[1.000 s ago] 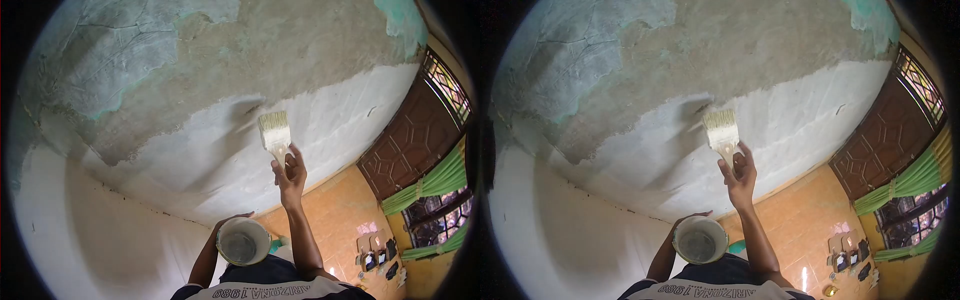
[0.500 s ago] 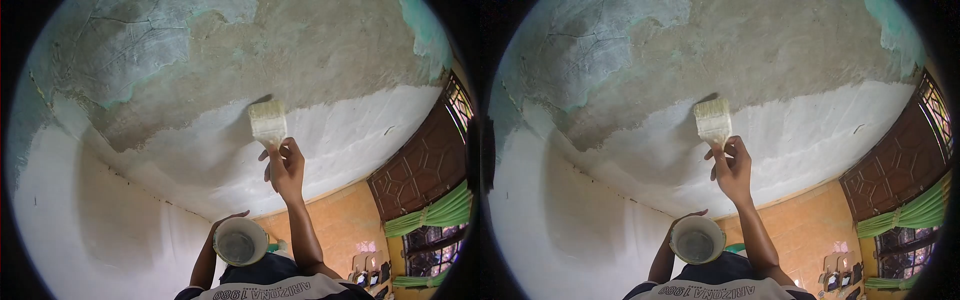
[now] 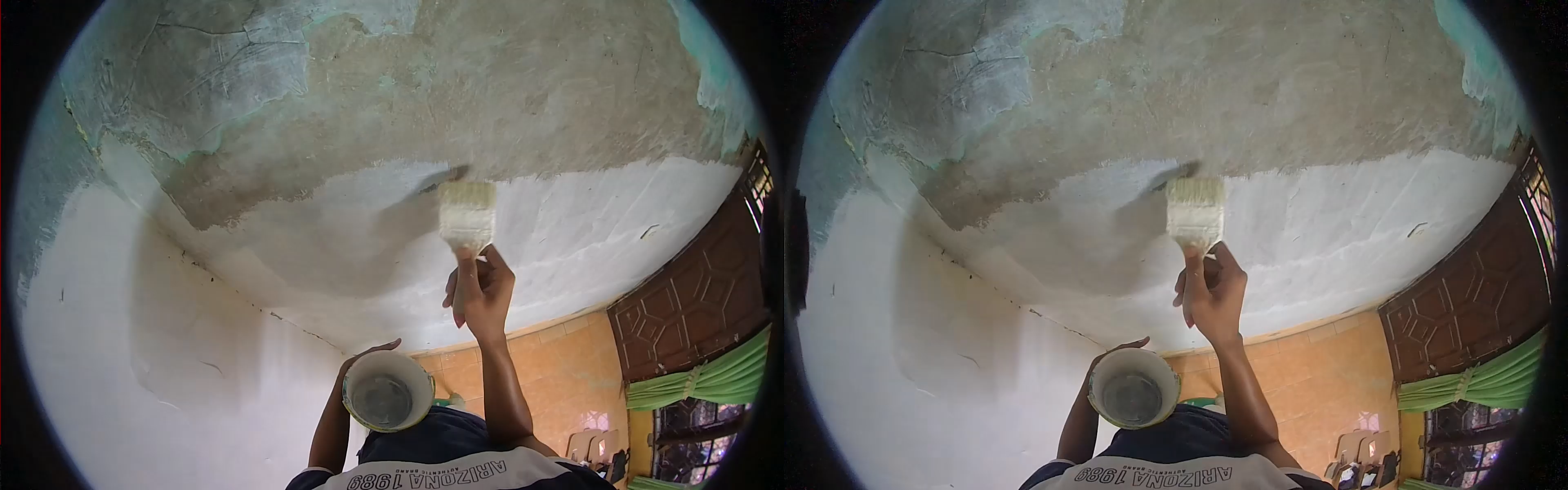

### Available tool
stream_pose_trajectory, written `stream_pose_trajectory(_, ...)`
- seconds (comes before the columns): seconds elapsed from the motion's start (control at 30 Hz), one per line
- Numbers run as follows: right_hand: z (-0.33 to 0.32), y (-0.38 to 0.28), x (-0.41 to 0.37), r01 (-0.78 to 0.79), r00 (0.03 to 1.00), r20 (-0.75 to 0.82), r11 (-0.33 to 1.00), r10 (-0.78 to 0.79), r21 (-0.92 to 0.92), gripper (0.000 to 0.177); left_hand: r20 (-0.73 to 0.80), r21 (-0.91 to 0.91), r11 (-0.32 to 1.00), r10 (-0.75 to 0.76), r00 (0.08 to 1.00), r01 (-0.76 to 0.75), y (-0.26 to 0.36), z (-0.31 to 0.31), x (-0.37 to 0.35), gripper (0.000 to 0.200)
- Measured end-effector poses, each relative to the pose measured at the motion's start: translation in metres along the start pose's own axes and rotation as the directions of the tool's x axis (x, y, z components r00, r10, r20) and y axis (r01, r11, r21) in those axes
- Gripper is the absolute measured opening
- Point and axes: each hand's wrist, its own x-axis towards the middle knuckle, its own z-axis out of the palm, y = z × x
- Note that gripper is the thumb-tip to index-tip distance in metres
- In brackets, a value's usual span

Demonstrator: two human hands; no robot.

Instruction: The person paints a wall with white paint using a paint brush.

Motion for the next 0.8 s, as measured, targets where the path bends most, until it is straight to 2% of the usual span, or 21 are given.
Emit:
stream_pose_trajectory(0.03, 0.002, -0.002, 0.002, -0.001, 1.000, 0.003, 1.000, 0.001, 0.000, 0.032, 0.003, 0.015, 0.999, -0.028, 1.000, 0.028, 0.001, 0.003, 0.000, 0.036)
stream_pose_trajectory(0.1, 0.010, -0.004, 0.007, 0.088, 0.991, -0.096, 0.996, -0.090, -0.020, 0.030, 0.000, 0.025, 0.998, -0.058, 0.998, 0.058, -0.002, 0.006, -0.004, 0.037)
stream_pose_trajectory(0.13, 0.015, -0.001, 0.013, 0.090, 0.992, -0.080, 0.994, -0.094, -0.059, 0.027, 0.104, 0.114, 0.991, 0.052, 0.993, -0.064, -0.005, 0.006, -0.010, 0.032)
stream_pose_trajectory(0.17, 0.014, 0.008, 0.019, 0.079, 0.997, -0.006, 0.986, -0.081, -0.146, 0.025, 0.216, 0.190, 0.962, 0.152, 0.965, -0.194, -0.005, 0.006, -0.014, 0.040)
stream_pose_trajectory(0.2, 0.018, 0.014, 0.022, 0.065, 0.998, -0.010, 0.983, -0.068, -0.172, 0.024, 0.212, 0.190, 0.962, 0.155, 0.965, -0.196, -0.003, 0.009, -0.017, 0.040)
stream_pose_trajectory(0.27, 0.020, 0.019, 0.023, 0.054, 0.998, -0.014, 0.979, -0.058, -0.197, 0.023, 0.107, 0.227, 0.974, -0.002, 0.994, -0.022, 0.003, 0.021, -0.018, 0.041)
stream_pose_trajectory(0.33, 0.020, 0.015, 0.018, -0.036, 0.999, -0.006, 0.992, 0.036, -0.124, 0.023, 0.087, 0.209, 0.978, -0.014, 0.996, -0.005, 0.009, 0.027, -0.024, 0.041)
stream_pose_trajectory(0.43, 0.005, 0.010, 0.010, -0.066, 0.998, 0.010, 0.993, 0.067, -0.097, 0.025, 0.038, 0.164, 0.985, -0.056, 0.998, 0.049, 0.017, 0.033, -0.037, 0.041)
stream_pose_trajectory(0.5, 0.004, 0.008, 0.006, -0.045, 0.999, -0.023, 0.994, 0.043, -0.096, 0.026, 0.009, 0.128, 0.988, -0.086, 0.996, 0.084, 0.021, 0.037, -0.043, 0.041)
stream_pose_trajectory(0.57, 0.011, 0.007, 0.008, 0.131, 0.981, -0.149, 0.990, -0.121, 0.058, 0.026, -0.023, 0.087, 0.988, -0.124, 0.992, 0.126, 0.019, 0.039, -0.048, 0.040)
stream_pose_trajectory(0.6, 0.013, 0.007, 0.013, 0.101, 0.988, -0.119, 0.995, -0.099, 0.006, 0.026, -0.027, 0.083, 0.988, -0.130, 0.991, 0.132, 0.011, 0.034, -0.043, 0.040)
stream_pose_trajectory(0.63, 0.016, 0.005, 0.018, 0.034, 0.998, -0.061, 0.999, -0.036, -0.033, 0.025, 0.002, 0.023, 0.999, -0.038, 0.999, 0.038, -0.001, 0.024, -0.032, 0.033)
stream_pose_trajectory(0.67, 0.022, 0.012, 0.022, 0.057, 0.996, -0.067, 0.996, -0.061, -0.063, 0.025, 0.027, -0.038, 0.998, 0.057, 0.998, -0.056, -0.009, 0.018, -0.027, 0.030)
stream_pose_trajectory(0.7, 0.029, 0.017, 0.024, 0.081, 0.993, -0.074, 0.992, -0.088, -0.093, 0.024, 0.024, -0.036, 0.998, 0.055, 0.998, -0.055, -0.012, 0.018, -0.031, 0.030)
stream_pose_trajectory(0.77, 0.029, 0.019, 0.021, 0.096, 0.993, -0.055, 0.993, -0.101, -0.075, 0.023, 0.045, -0.012, 0.981, 0.194, 0.980, -0.194, -0.017, 0.020, -0.037, 0.029)
stream_pose_trajectory(0.8, 0.025, 0.018, 0.020, 0.019, 1.000, -0.001, 0.997, -0.020, -0.080, 0.023, 0.044, -0.012, 0.982, 0.191, 0.981, -0.191, -0.017, 0.018, -0.036, 0.029)
